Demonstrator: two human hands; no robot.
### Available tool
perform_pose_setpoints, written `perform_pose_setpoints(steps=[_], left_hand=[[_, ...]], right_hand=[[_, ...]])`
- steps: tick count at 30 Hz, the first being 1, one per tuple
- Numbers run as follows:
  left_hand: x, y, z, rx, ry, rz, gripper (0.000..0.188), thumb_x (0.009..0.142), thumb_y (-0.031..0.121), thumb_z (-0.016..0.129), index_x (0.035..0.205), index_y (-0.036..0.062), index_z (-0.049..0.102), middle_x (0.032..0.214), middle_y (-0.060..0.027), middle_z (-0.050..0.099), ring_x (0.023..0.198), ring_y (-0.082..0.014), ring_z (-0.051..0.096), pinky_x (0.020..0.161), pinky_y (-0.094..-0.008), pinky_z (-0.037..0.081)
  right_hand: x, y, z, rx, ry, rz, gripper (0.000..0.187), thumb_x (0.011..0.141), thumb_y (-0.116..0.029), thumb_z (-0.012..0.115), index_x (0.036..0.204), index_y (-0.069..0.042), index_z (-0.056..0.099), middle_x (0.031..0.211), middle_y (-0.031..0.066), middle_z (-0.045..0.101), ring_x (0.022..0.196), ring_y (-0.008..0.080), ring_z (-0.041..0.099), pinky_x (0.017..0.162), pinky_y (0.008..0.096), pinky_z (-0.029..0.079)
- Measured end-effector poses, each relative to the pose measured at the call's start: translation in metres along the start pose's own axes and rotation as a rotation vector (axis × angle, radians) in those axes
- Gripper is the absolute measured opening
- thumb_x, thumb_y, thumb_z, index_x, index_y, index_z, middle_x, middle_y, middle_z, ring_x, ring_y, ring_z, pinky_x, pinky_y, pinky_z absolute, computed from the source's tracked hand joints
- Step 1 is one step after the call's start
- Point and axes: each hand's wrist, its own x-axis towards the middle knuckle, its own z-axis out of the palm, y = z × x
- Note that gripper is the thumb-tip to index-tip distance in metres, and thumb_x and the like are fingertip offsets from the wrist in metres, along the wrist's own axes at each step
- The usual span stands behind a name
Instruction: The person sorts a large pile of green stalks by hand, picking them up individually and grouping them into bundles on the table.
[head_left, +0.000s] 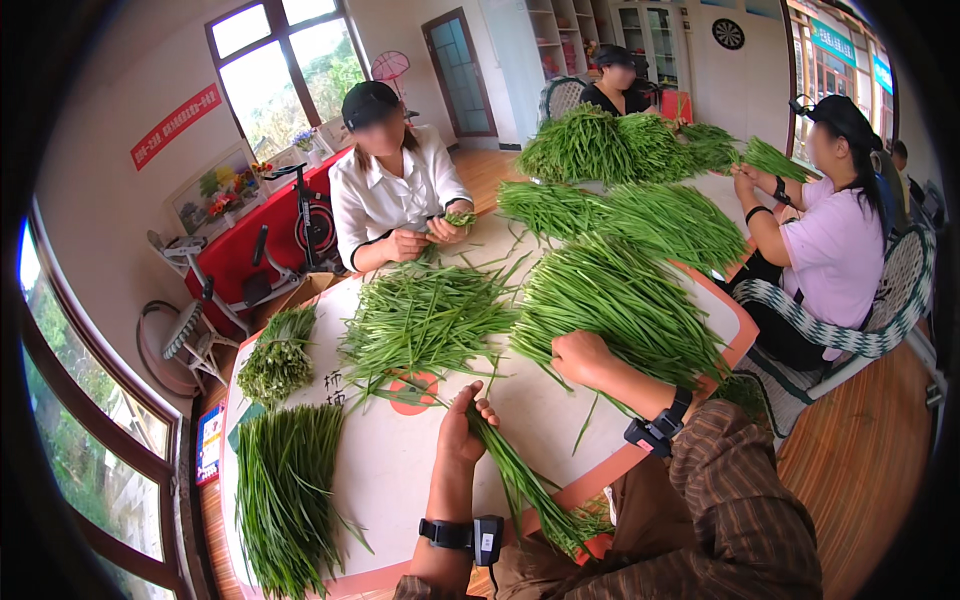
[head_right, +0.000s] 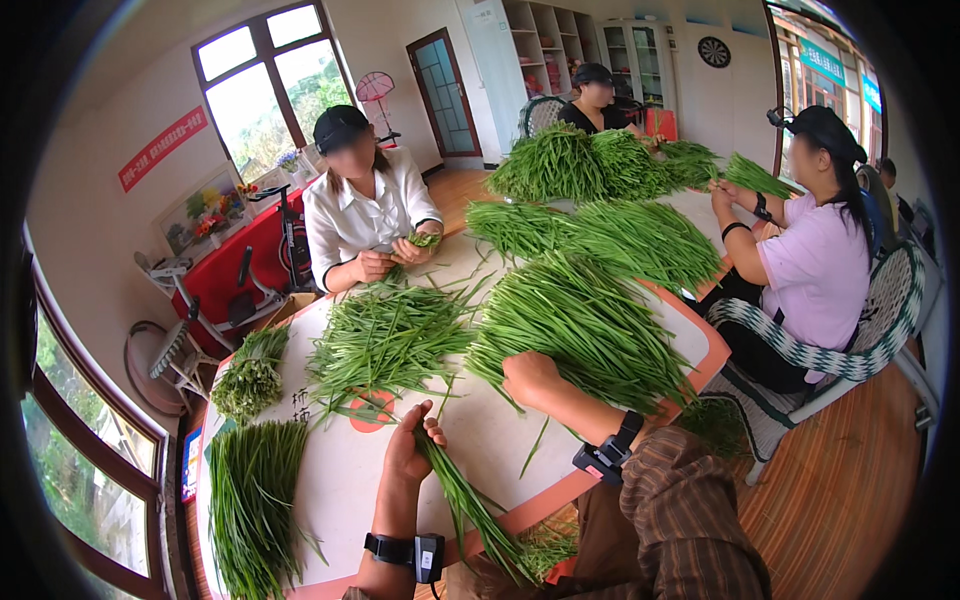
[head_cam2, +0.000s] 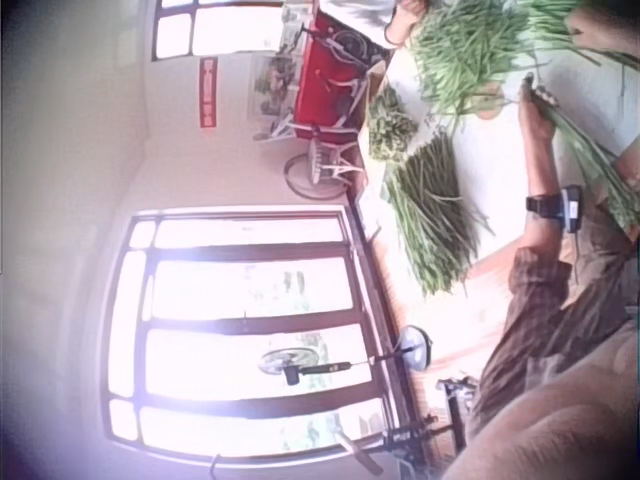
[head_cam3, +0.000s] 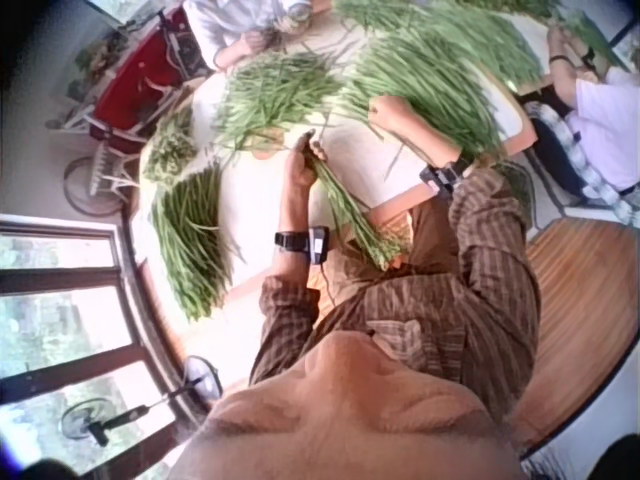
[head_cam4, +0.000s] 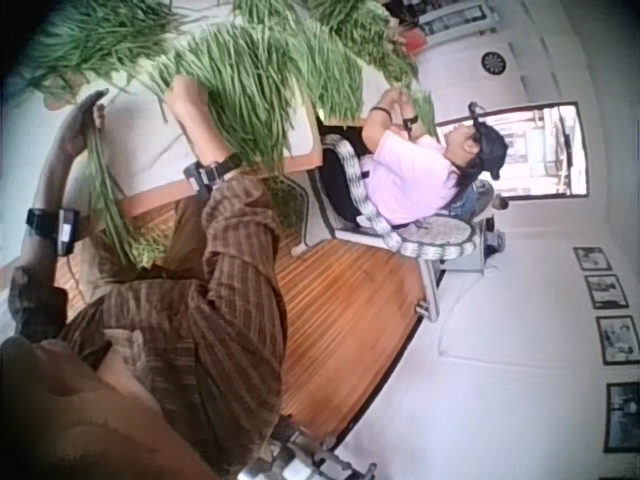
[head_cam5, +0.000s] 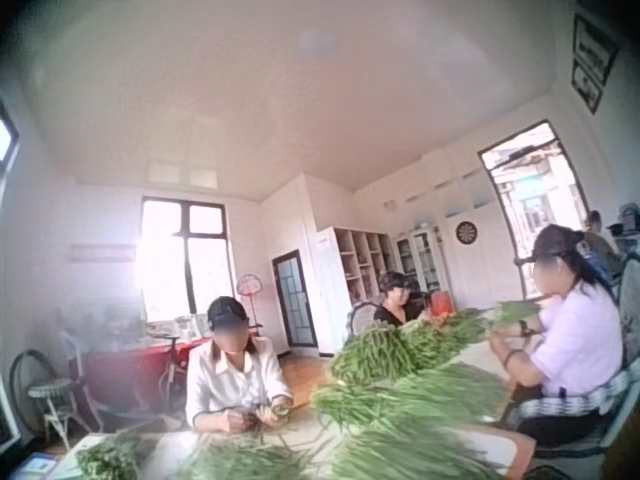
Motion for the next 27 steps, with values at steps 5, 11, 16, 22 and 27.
perform_pose_setpoints(steps=[5,11,16,22,27], left_hand=[[-0.004,0.001,0.006,0.034,-0.008,-0.005,0.019,0.088,0.023,0.047,0.100,0.0086,0.049,0.061,0.0015,0.038,0.051,-0.0094,0.038,0.047,-0.0224,0.035],[-0.008,0.002,0.008,0.099,-0.075,-0.006,0.027,0.085,0.021,0.052,0.109,0.0085,0.047,0.058,0.0042,0.031,0.047,-0.0064,0.032,0.043,-0.0209,0.029],[-0.005,-0.002,0.009,0.081,-0.072,0.060,0.019,0.086,0.022,0.052,0.097,0.0069,0.051,0.060,0.0034,0.036,0.048,-0.0075,0.035,0.045,-0.0216,0.032],[-0.002,0.004,0.005,-0.003,0.046,0.161,0.019,0.089,0.021,0.044,0.082,0.0048,0.050,0.073,-0.0057,0.050,0.070,-0.0221,0.052,0.068,-0.0352,0.046],[-0.004,0.002,0.008,-0.058,-0.075,0.053,0.017,0.090,0.022,0.041,0.093,0.0059,0.046,0.075,-0.0082,0.053,0.073,-0.0236,0.054,0.069,-0.0376,0.047]], right_hand=[[-0.002,0.020,-0.001,0.593,-0.003,-0.056,0.020,0.070,-0.021,0.062,0.076,-0.001,0.062,0.076,0.0114,0.063,0.065,0.0208,0.060,0.060,0.0318,0.047],[-0.021,-0.004,-0.006,1.064,-0.280,-0.043,0.017,0.079,-0.016,0.061,0.084,0.000,0.059,0.064,-0.0005,0.056,0.053,0.0044,0.047,0.049,0.0197,0.040],[-0.029,-0.021,-0.001,1.102,-0.366,-0.131,0.018,0.080,-0.018,0.059,0.084,0.000,0.059,0.065,-0.0001,0.057,0.054,0.0050,0.049,0.051,0.0194,0.041],[-0.030,-0.019,-0.011,0.970,-0.349,-0.115,0.024,0.081,-0.025,0.056,0.078,-0.001,0.061,0.065,0.0044,0.061,0.054,0.0077,0.052,0.051,0.0237,0.042],[-0.013,-0.004,-0.008,0.429,0.022,-0.098,0.024,0.070,-0.029,0.062,0.077,-0.006,0.063,0.073,0.0126,0.062,0.070,0.0296,0.059,0.064,0.0379,0.046]])
